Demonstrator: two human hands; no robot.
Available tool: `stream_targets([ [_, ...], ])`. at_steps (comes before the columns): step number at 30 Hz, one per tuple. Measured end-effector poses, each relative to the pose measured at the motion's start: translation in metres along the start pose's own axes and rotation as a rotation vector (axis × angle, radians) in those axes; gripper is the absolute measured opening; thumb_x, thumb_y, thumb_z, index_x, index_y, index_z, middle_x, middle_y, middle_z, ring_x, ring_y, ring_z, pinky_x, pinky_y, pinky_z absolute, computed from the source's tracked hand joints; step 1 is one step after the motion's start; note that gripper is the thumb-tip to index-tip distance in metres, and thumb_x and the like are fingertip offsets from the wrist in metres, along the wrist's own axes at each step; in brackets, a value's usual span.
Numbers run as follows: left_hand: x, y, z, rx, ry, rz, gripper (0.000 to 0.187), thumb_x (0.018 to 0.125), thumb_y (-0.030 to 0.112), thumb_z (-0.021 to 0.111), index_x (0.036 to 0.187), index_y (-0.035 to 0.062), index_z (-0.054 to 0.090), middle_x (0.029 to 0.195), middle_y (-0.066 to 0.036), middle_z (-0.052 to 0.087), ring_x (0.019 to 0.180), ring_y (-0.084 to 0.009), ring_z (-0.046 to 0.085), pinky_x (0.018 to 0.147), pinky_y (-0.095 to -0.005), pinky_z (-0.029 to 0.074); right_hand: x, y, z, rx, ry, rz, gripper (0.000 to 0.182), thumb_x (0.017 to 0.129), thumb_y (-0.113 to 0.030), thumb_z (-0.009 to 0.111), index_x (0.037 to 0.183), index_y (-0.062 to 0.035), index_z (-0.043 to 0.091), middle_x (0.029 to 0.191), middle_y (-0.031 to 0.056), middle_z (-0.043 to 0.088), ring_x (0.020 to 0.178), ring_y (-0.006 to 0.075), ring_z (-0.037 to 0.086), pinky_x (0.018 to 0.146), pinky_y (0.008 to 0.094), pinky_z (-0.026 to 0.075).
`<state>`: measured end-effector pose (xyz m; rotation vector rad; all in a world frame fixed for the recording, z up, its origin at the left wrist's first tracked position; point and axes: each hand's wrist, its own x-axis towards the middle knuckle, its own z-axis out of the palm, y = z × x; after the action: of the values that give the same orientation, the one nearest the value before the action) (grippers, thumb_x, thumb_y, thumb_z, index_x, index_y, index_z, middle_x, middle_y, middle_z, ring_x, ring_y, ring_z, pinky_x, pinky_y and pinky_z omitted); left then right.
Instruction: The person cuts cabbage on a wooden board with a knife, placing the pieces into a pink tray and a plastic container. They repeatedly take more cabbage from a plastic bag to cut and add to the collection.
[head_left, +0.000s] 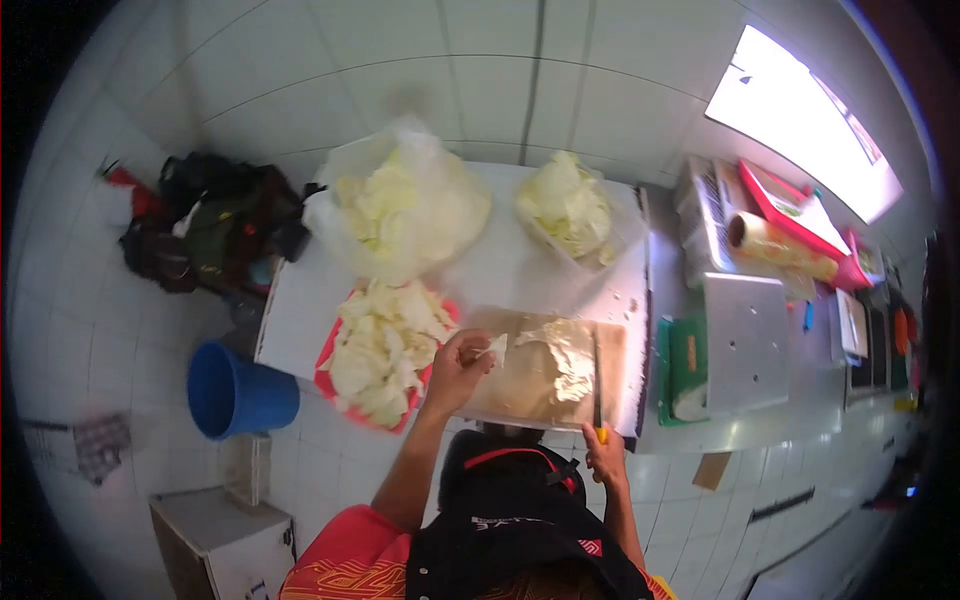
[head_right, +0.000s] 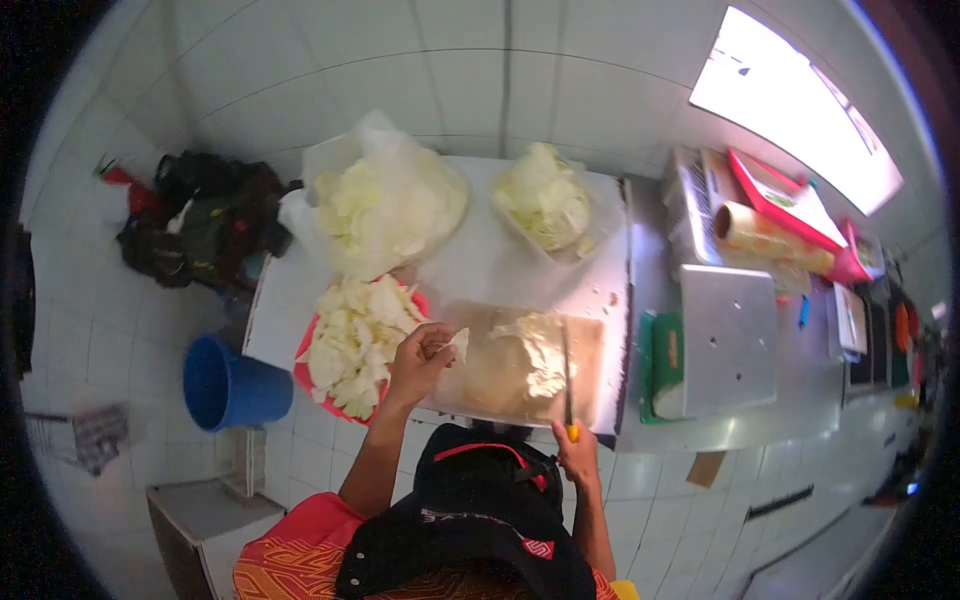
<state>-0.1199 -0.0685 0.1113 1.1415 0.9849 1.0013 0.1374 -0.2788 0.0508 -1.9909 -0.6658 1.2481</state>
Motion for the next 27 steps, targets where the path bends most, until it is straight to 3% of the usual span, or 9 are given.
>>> stream_targets([
  [4,-0.014,0.057,-0.055,0.053,0.277,0.116,0.028,0.089,-0.002,0.072,0.115,0.0033,0.064,0.101,-0.002,0.066,0.082,-0.0070,0.063,0.071,-0.0230,0.051,0.035,0.015,0.010,-0.036,0.185,-0.111,0.037,0.090,-0.037,0.077,0.087,-0.0029,0.065,0.063,0.0056,0.062,0.056,0.0147,0.062,0.053,0.0316,0.050],
  [7,-0.014,0.091,-0.098,0.335,0.567,0.393,0.017,0.090,0.002,0.072,0.105,0.0044,0.067,0.097,0.001,0.067,0.078,-0.0075,0.059,0.072,-0.0227,0.048,0.058,0.019,0.013,-0.030,0.253,-0.177,0.037,0.088,-0.035,0.079,0.090,-0.0004,0.068,0.068,0.0059,0.065,0.061,0.0142,0.064,0.056,0.0303,0.052],
  [10,-0.021,0.099,-0.119,0.693,0.696,0.261,0.018,0.087,0.009,0.075,0.103,0.0072,0.069,0.092,-0.004,0.069,0.081,-0.0156,0.060,0.075,-0.0307,0.051,0.077,0.015,0.019,0.064,0.241,-0.210,0.035,0.088,-0.033,0.080,0.088,-0.0002,0.067,0.068,0.0051,0.065,0.061,0.0136,0.064,0.056,0.0297,0.052],
  [13,-0.018,0.049,-0.144,1.286,0.581,0.125,0.021,0.087,0.010,0.073,0.107,0.0047,0.067,0.104,-0.011,0.066,0.101,-0.0269,0.061,0.092,-0.0397,0.048,0.114,0.031,0.021,-0.032,0.251,-0.200,0.029,0.087,-0.022,0.081,0.083,-0.0032,0.059,0.069,0.0027,0.061,0.064,0.0117,0.063,0.051,0.0282,0.050],
  [17,-0.021,0.038,-0.114,1.236,0.712,0.452,0.030,0.089,0.012,0.071,0.115,0.0031,0.062,0.123,-0.019,0.057,0.114,-0.0379,0.055,0.100,-0.0478,0.044,0.126,-0.012,0.014,-0.163,0.299,-0.326,0.025,0.082,-0.014,0.077,0.076,-0.0032,0.056,0.063,0.0036,0.054,0.060,0.0139,0.053,0.056,0.0342,0.046],
  [20,-0.017,0.040,-0.069,1.054,0.717,0.668,0.029,0.092,0.013,0.070,0.115,-0.0003,0.058,0.121,-0.020,0.055,0.116,-0.0385,0.052,0.102,-0.0493,0.040,0.135,-0.031,0.004,-0.169,0.253,-0.374,0.024,0.083,-0.014,0.076,0.075,-0.0034,0.055,0.064,0.0037,0.053,0.060,0.0143,0.050,0.058,0.0346,0.045],
  [22,-0.004,0.031,-0.027,0.805,0.421,0.761,0.028,0.092,0.014,0.070,0.113,-0.0001,0.058,0.112,-0.019,0.059,0.105,-0.0367,0.058,0.096,-0.0463,0.045,0.144,-0.039,-0.005,-0.176,0.214,-0.413,0.023,0.083,-0.014,0.075,0.076,-0.0036,0.055,0.064,0.0038,0.052,0.061,0.0140,0.049,0.059,0.0344,0.045],
  [25,0.032,-0.012,0.028,0.786,-0.057,0.552,0.047,0.087,0.025,0.075,0.123,-0.0009,0.058,0.120,-0.020,0.063,0.112,-0.0379,0.060,0.097,-0.0443,0.047,0.146,-0.049,-0.018,-0.321,0.226,-0.426,0.020,0.084,-0.017,0.073,0.083,-0.0036,0.058,0.070,0.0145,0.062,0.068,0.0328,0.060,0.064,0.0438,0.048],
  [27,0.067,-0.059,0.064,0.863,-0.150,0.450,0.058,0.086,0.028,0.076,0.133,0.0004,0.054,0.126,-0.020,0.061,0.118,-0.0383,0.058,0.101,-0.0460,0.047,0.143,-0.055,-0.025,-0.409,0.225,-0.367,0.025,0.086,-0.024,0.073,0.086,-0.0036,0.059,0.079,0.0200,0.066,0.078,0.0445,0.064,0.069,0.0504,0.049],
])
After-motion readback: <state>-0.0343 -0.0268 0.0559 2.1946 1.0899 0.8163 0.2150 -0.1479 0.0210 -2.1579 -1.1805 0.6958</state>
